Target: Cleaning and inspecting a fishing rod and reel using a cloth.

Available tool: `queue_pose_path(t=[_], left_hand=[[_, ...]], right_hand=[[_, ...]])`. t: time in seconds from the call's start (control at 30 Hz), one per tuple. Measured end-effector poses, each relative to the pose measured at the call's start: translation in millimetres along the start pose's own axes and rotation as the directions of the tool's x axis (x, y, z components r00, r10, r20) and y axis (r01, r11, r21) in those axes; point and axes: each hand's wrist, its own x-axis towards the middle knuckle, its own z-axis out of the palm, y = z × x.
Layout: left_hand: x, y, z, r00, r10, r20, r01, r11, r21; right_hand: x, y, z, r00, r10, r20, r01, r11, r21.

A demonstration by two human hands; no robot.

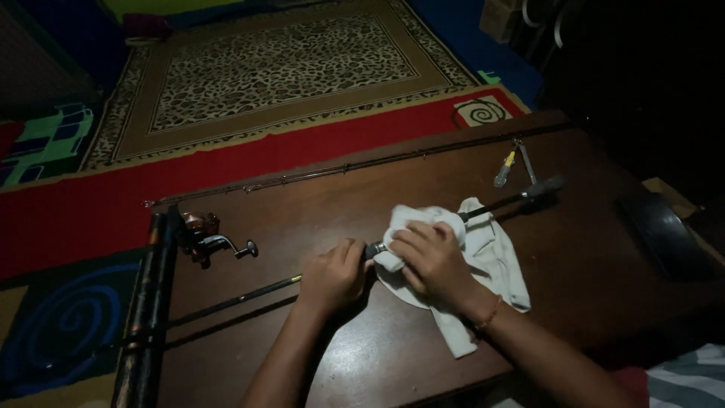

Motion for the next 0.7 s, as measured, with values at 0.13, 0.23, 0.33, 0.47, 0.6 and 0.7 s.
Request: queue_pose_path(t=[0.13,0.23,0.33,0.47,0.6,0.7], left_hand=[[13.6,3.8,-29.9,0.996,0.091,0.013,-0.092,0.994,0.062],[18.4,7.7,-30.1,0.991,0.13,-0.026,-0.126,0.985,0.119],[20.4,3.9,-33.7,0.984,0.173,-0.033,-0.167,0.978,0.127],[15.8,-1.8,-29.1,0.978,0.209,0.003,-0.208,0.969,0.131],[11.6,-5.0,-16.7,0.976,0.219,0.014,-0.218,0.96,0.177],[9.1,-5.4,-7.3,0.965,0.263,-0.011,-0.255,0.944,0.208]], right_hand=[[4.2,19.8,-1.4,0.997,-0.014,0.071,0.018,0.998,-0.063],[4.5,30.5,3.1,0.993,-0.075,0.086,0.083,0.993,-0.088],[3.9,44.5,15.5,0.98,-0.135,0.146,0.141,0.99,-0.03],[10.1,53.8,15.8,0.962,-0.108,0.25,0.05,0.973,0.227],[9.5,48.1,10.7,0.96,-0.138,0.243,0.083,0.971,0.225],[2.0,52.0,21.1,0.965,-0.189,0.181,0.169,0.978,0.122]])
